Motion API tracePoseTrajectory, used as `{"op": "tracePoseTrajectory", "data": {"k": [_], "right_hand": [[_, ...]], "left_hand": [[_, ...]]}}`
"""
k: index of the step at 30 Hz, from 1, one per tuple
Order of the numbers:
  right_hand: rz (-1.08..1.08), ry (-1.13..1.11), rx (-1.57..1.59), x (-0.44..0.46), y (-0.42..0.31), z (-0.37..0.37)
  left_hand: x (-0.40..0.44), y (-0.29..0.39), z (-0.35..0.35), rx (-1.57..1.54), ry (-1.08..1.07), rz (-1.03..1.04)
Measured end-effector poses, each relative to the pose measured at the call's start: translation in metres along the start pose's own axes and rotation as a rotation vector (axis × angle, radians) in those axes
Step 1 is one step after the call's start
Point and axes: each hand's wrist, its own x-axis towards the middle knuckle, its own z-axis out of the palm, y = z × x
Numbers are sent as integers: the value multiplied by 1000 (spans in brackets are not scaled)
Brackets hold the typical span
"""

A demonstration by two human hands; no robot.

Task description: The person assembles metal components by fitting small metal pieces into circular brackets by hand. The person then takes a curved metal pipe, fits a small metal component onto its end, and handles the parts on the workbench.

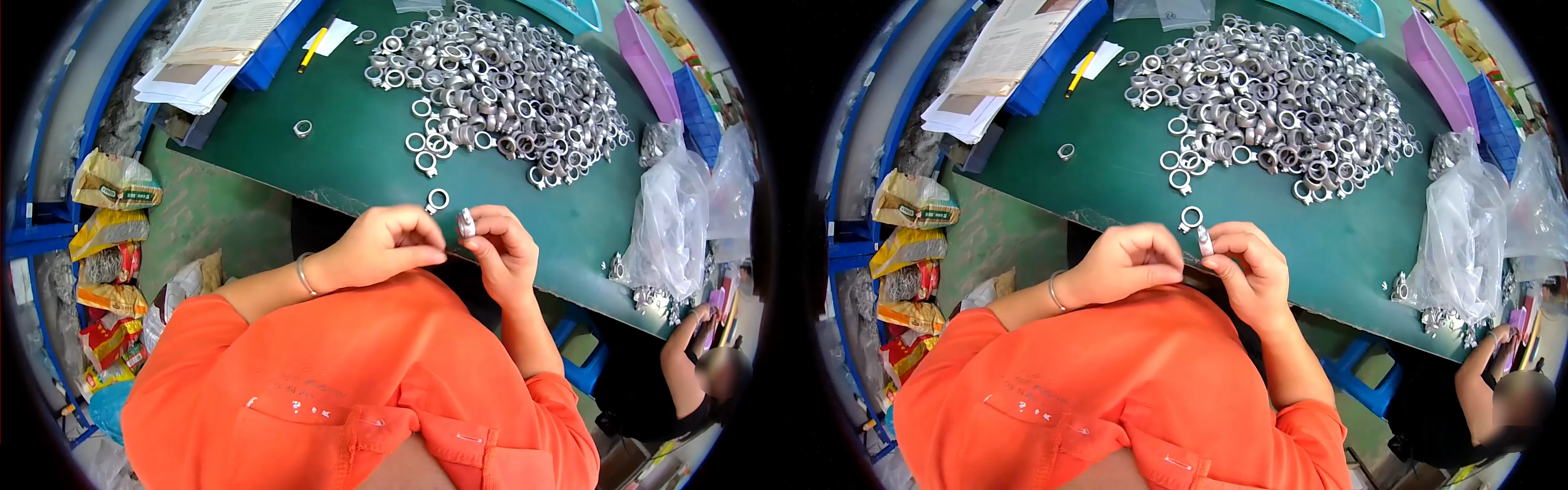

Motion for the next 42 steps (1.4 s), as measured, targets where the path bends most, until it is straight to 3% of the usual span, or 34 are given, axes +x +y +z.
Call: {"op": "tracePoseTrajectory", "data": {"k": [3, 6, 10, 12, 13, 15, 17, 19, 23, 26, 29, 30, 31, 33, 36, 38, 42], "right_hand": [[-117, -18, -63, 4, -3, 6], [-152, -27, -127, 2, -2, 5], [-262, 61, -282, 2, -7, 10], [-323, 47, -385, 2, -10, 11], [-383, 34, -489, 3, -12, 11], [-508, -189, -362, 21, -12, 15], [-438, -209, -280, 30, -12, 22], [-352, -92, -481, 45, -3, 29], [-206, -139, -867, 68, 22, 37], [-214, -154, -907, 71, 23, 33], [-42, -158, -624, 63, 12, 19], [118, -175, -421, 57, 8, 16], [121, -173, -424, 54, 7, 14], [-160, -226, -367, 45, 6, 10], [-184, -210, -338, 35, 0, 11], [-196, -157, -261, 33, -9, 14], [-237, -116, -233, 25, 3, 13]], "left_hand": [[10, 3, 4, -84, 101, 117], [14, -2, 4, 105, 118, 279], [13, -4, 4, 129, 139, 274], [12, -6, 7, -210, 211, 158], [12, -6, 5, -211, 217, 161], [10, -5, -3, -563, 216, -65], [7, -5, -11, -711, 192, -128], [4, -15, -18, -813, 219, -184], [4, -15, -13, -611, 305, -142], [4, -17, -13, -606, 322, -110], [4, -14, -16, -542, 337, -104], [6, -13, -17, -487, 317, -95], [7, -13, -17, -435, 295, -89], [11, -11, -14, -470, 275, -82], [13, -5, -9, -338, 248, -62], [12, -1, -5, -77, 265, 93], [12, -10, -4, 84, 256, 297]]}}
